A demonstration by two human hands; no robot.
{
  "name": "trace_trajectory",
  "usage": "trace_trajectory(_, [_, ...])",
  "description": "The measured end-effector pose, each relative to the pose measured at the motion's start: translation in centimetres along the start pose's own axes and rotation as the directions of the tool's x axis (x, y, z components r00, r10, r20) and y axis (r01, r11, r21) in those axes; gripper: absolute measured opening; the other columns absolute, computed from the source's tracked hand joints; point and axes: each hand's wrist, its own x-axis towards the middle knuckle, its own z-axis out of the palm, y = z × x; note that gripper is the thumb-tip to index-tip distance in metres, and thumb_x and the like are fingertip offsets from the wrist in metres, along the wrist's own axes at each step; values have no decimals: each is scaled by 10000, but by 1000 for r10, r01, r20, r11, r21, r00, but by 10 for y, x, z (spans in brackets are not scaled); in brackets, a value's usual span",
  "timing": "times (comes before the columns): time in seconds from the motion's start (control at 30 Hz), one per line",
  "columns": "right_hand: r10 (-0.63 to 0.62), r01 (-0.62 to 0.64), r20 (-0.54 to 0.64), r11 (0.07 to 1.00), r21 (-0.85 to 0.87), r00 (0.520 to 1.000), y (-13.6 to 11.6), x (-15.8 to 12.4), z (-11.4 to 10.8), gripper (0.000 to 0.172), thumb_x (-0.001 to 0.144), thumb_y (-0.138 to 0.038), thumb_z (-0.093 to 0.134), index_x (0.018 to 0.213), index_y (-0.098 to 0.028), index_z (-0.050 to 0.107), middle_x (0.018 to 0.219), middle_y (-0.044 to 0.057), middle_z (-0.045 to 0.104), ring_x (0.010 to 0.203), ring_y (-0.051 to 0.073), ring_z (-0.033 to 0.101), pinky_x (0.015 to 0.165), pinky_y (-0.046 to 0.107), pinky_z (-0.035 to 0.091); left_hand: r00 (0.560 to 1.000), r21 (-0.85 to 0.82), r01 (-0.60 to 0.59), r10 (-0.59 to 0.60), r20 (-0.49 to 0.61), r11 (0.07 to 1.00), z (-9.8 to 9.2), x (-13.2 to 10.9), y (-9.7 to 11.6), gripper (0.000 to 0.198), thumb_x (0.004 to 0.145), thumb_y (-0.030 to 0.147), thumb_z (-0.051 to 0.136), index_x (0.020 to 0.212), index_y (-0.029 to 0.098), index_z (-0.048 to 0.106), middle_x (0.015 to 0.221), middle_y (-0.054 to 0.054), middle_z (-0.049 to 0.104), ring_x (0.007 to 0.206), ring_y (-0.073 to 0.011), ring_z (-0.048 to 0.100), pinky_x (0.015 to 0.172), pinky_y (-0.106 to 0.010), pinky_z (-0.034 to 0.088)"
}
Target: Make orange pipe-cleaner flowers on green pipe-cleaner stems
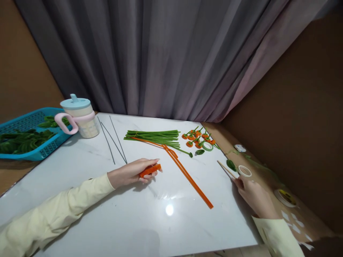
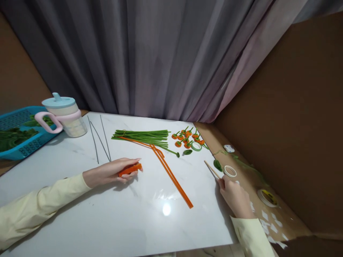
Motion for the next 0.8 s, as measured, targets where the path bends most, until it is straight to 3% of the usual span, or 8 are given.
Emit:
trace_trajectory(0.1, [20, -16, 63, 998, -63, 998, -9, 4, -13, 281, 913, -347, 334, 759, -187, 505, 714, 82, 622, 645, 224, 604, 465, 263, 286, 995, -92, 98, -96, 23, 991, -8, 7, -9, 397, 862, 475, 462, 812, 89, 540, 549, 50, 360, 394, -30, 230, 359, -177, 84])
trace_trajectory(0.23, [10, -7, 24, 990, -138, 1000, -30, 6, -37, 237, 910, -325, 386, 816, -165, 534, 833, 95, 627, 721, 225, 613, 457, 259, 282, 994, -19, 19, -17, 108, 1000, -17, 14, -20, 383, 847, 451, 508, 643, 132, 452, 519, 58, 349, 365, -21, 237, 342, -165, 134])
trace_trajectory(0.3, [-39, 33, -29, 985, -170, 999, -50, 6, -50, 239, 919, -287, 382, 806, -154, 546, 839, 103, 628, 785, 229, 609, 468, 261, 284, 991, -13, -24, 26, 133, 1000, -19, 17, -24, 388, 836, 436, 533, 610, 156, 390, 506, 59, 356, 362, -27, 253, 334, -160, 157])
trace_trajectory(0.4, [-215, 207, -79, 974, -92, 973, -89, 9, -65, 203, 918, -262, 400, 836, -164, 557, 868, 89, 641, 820, 211, 606, 497, 249, 302, 989, -48, -68, 73, 131, 997, -22, 19, -27, 356, 841, 414, 534, 634, 165, 386, 492, 57, 384, 356, -37, 267, 317, -153, 186])
trace_trajectory(0.5, [-438, 447, -124, 892, 67, 891, -131, 22, -73, 189, 908, -227, 411, 841, -162, 575, 869, 99, 645, 796, 200, 610, 534, 240, 325, 985, -122, -83, 99, 138, 989, -25, 22, -29, 316, 843, 374, 541, 660, 169, 386, 483, 59, 401, 348, -38, 268, 311, -142, 198])
trace_trajectory(0.6, [-556, 566, -107, 817, 110, 824, -171, 46, -75, 147, 882, -201, 464, 832, -153, 594, 873, 96, 651, 779, 180, 611, 573, 232, 356, 982, -175, -91, 117, 145, 980, -27, 24, -31, 290, 843, 350, 544, 681, 171, 383, 492, 61, 414, 347, -34, 259, 314, -133, 203])
trace_trajectory(0.8, [-773, 772, -89, 604, 199, 628, -250, 93, -68, 112, 873, -205, 520, 898, -147, 613, 928, 49, 644, 859, 133, 594, 750, 234, 444, 983, -200, -74, 105, 149, 977, -30, 26, -30, 229, 835, 328, 555, 737, 163, 431, 493, 62, 408, 354, -30, 240, 330, -123, 192])
